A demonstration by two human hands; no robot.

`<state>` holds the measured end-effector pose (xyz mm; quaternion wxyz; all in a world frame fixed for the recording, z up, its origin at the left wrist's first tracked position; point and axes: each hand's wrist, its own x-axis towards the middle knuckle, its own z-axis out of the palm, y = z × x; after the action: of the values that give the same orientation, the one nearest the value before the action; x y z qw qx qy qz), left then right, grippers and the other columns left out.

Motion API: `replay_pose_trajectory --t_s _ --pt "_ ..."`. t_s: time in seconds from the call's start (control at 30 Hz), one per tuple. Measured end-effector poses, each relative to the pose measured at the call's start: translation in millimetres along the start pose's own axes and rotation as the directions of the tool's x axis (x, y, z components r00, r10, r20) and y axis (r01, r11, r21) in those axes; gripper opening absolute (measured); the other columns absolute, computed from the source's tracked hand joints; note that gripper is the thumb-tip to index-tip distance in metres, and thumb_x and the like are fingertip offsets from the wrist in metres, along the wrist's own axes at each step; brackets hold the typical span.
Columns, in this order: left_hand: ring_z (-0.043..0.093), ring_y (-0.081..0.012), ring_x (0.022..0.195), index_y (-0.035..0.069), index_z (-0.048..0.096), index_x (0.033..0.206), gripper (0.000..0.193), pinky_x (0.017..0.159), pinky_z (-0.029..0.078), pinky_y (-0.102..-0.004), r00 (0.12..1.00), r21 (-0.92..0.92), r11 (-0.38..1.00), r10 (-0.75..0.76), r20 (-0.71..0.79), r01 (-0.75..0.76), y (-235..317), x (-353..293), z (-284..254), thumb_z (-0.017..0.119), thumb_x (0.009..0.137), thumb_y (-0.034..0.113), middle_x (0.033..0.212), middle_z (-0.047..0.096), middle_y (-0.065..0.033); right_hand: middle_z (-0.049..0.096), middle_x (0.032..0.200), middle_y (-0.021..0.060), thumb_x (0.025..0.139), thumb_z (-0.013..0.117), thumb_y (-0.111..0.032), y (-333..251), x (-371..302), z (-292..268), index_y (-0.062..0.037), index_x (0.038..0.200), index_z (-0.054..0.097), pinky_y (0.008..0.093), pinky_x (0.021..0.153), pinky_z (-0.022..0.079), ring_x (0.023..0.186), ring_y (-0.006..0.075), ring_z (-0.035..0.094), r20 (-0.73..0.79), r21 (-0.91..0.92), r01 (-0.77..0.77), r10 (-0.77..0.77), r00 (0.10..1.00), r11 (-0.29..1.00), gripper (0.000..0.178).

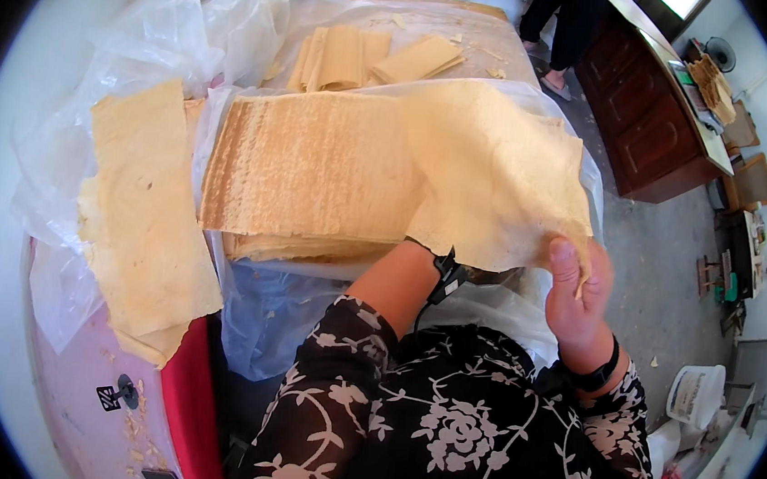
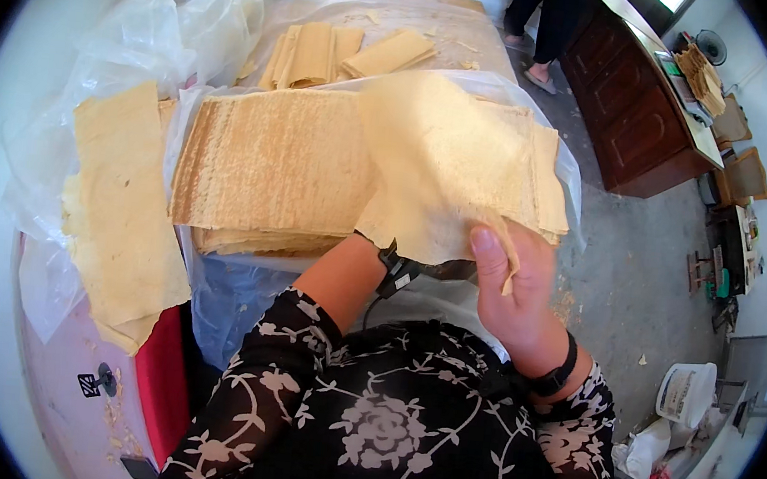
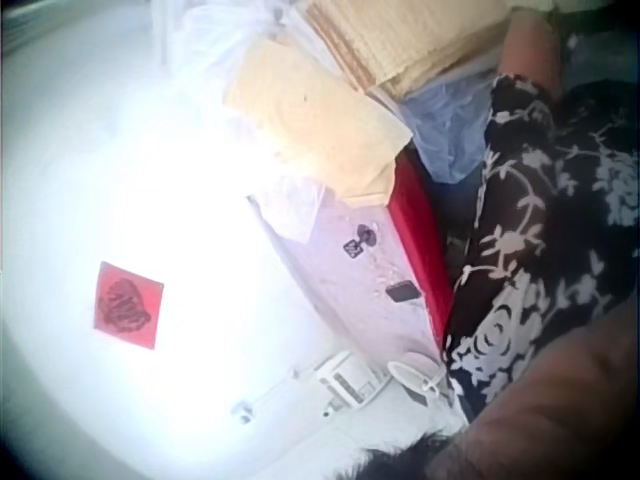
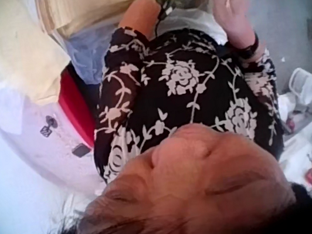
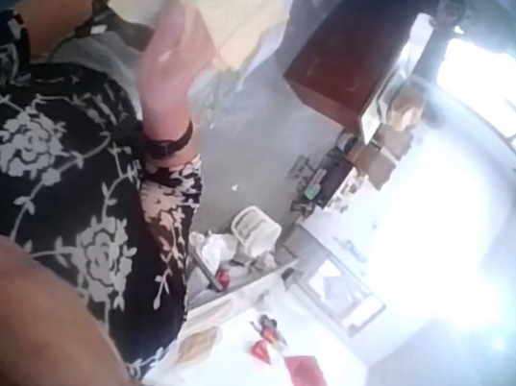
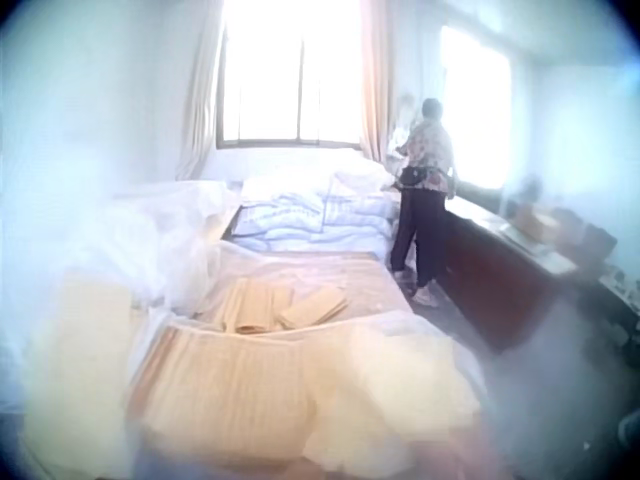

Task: The person is manually inspecting, sorting, and folding large thin yellow sheets, possibly wood veneer or dried food product, on a covered table.

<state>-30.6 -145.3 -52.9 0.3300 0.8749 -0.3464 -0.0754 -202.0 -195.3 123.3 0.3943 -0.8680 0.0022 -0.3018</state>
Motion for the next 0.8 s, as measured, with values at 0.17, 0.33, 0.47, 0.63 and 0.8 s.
replay_pose_trajectory --t_s 0.17,0.33,0.47,0.63,0.8 --pt "0.063 -0.0392 0.105 0.006 0.048 0.137 0.057 0.094 0.049 -0.0459 0.992 0.141 0.983 -0.119 0.030 0.114 19.8 -13.1 -8.8 0.053 0.094 0.043 0.118 0.065 -0.0215 0.065 0.116 0.0110 0.100 0.057 -0.024 -2.1 41.8 7.3 0.0013 0.122 0.058 0.0327 0.094 0.048 0.106 0.0177 0.062 -0.030 0.600 -0.343 0.449 0.893 0.722 0.033" --pt "0.061 -0.0407 0.110 0.006 0.043 0.140 0.062 0.094 0.050 -0.0466 0.989 0.014 0.989 -0.145 0.007 0.145 15.2 -42.9 -46.4 0.058 0.091 0.040 0.121 0.062 -0.0249 0.064 0.125 0.0137 0.099 0.057 -0.021 21.5 98.3 -17.9 0.0003 0.127 0.054 0.0399 0.096 0.052 0.115 0.0252 0.063 -0.037 0.872 -0.221 0.509 0.860 0.437 0.035" --pt "0.057 -0.0411 0.116 0.002 0.040 0.142 0.064 0.099 0.047 -0.0473 0.992 -0.136 0.988 -0.055 0.109 0.070 -7.0 -46.4 -64.9 0.062 0.089 0.032 0.128 0.056 -0.0285 0.065 0.122 0.0134 0.099 0.057 -0.021 0.6 105.2 -6.0 -0.0004 0.126 0.055 0.0397 0.093 0.054 0.111 0.0248 0.065 0.107 0.892 -0.256 0.377 0.920 0.372 0.034" --pt "0.047 -0.0414 0.128 0.000 0.046 0.137 0.058 0.108 0.038 -0.0453 0.984 -0.372 0.913 -0.179 0.000 0.166 -31.2 -43.8 -79.8 0.064 0.087 0.024 0.137 0.050 -0.0269 0.065 0.122 0.0157 0.101 0.054 -0.023 -29.5 121.7 12.7 0.0018 0.129 0.054 0.0406 0.095 0.053 0.111 0.0249 0.064 0.049 0.827 -0.177 0.246 0.968 0.534 0.038" --pt "0.040 -0.0392 0.133 0.003 0.056 0.129 0.051 0.109 0.037 -0.0429 0.926 0.195 0.981 0.083 -0.369 -0.010 -65.4 -42.6 -40.1 0.066 0.083 0.024 0.140 0.049 -0.0196 0.064 0.124 0.0141 0.101 0.055 -0.023 -85.3 154.5 16.2 -0.0009 0.131 0.053 0.0420 0.097 0.052 0.116 0.0254 0.062 -0.071 0.790 -0.093 0.241 0.968 0.606 0.037"
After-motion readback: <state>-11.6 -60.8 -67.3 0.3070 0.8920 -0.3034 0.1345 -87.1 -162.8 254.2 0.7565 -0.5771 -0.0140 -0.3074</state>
